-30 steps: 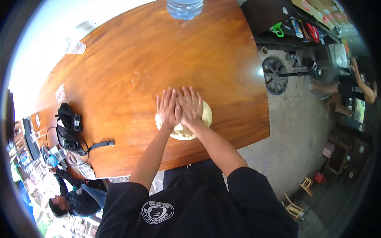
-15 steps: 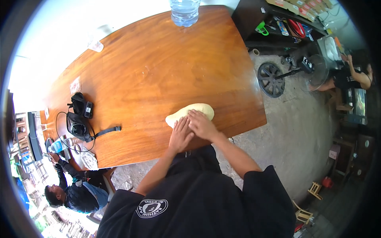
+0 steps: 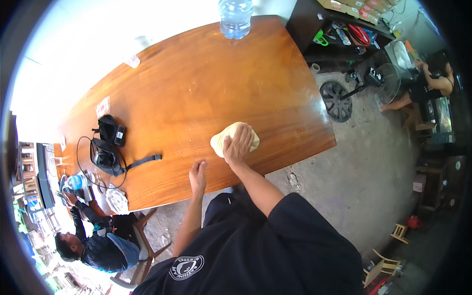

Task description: Kneading a large piece of dough on a wooden table in a food prep area.

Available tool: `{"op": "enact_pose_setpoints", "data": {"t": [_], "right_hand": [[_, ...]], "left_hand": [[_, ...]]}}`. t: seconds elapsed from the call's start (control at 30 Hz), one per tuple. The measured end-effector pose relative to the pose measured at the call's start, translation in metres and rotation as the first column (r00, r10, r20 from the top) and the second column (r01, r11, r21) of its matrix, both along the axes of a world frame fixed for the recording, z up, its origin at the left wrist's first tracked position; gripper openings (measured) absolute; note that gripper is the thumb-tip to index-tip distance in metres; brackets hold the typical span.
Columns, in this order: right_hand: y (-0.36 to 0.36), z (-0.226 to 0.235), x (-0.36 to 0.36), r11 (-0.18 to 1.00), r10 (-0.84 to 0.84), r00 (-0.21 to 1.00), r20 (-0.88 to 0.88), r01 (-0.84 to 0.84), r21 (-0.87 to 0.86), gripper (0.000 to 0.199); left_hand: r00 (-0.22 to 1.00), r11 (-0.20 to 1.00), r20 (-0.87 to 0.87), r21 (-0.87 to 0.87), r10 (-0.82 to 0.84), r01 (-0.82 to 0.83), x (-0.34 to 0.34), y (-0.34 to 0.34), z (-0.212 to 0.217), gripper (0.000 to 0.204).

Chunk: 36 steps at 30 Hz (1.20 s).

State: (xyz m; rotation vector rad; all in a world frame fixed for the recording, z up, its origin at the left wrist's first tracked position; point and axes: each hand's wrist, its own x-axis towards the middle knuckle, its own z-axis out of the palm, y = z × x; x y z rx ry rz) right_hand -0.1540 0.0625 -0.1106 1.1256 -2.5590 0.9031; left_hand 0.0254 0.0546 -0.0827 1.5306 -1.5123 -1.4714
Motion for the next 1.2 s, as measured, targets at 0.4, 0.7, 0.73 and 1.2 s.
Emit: {"op": "enact_pose_setpoints", "data": {"t": [0.4,0.7,0.73,1.2], "right_hand": [[-0.056,0.053,-0.169,0.99,0.127,0.755,0.643,-0.134,-0.038,0.046],[0.074,0.0,-0.05,0.899,0.424,0.9,0.102,-0.432,0.07,0.041],[0.071,-0.002,-0.051,0.91,0.394,0.916,0.069,-0.4,0.109,0.041],[-0.069,-0.011,-0.151,0.786,0.526,0.778,0.342,-0.599,0.152,0.043]], "left_hand": [[0.984,0.966,0.148,-0.223,-0.095,0.127,-0.086,-0.046,0.016,0.046],[0.829,0.591,0.49,-0.595,-0.271,0.545,-0.127,-0.001,-0.021,0.048],[0.822,0.598,0.497,-0.579,-0.278,0.553,-0.13,-0.008,-0.02,0.048],[0.943,0.904,0.333,-0.396,-0.024,0.163,-0.209,-0.115,-0.036,0.052]]}}
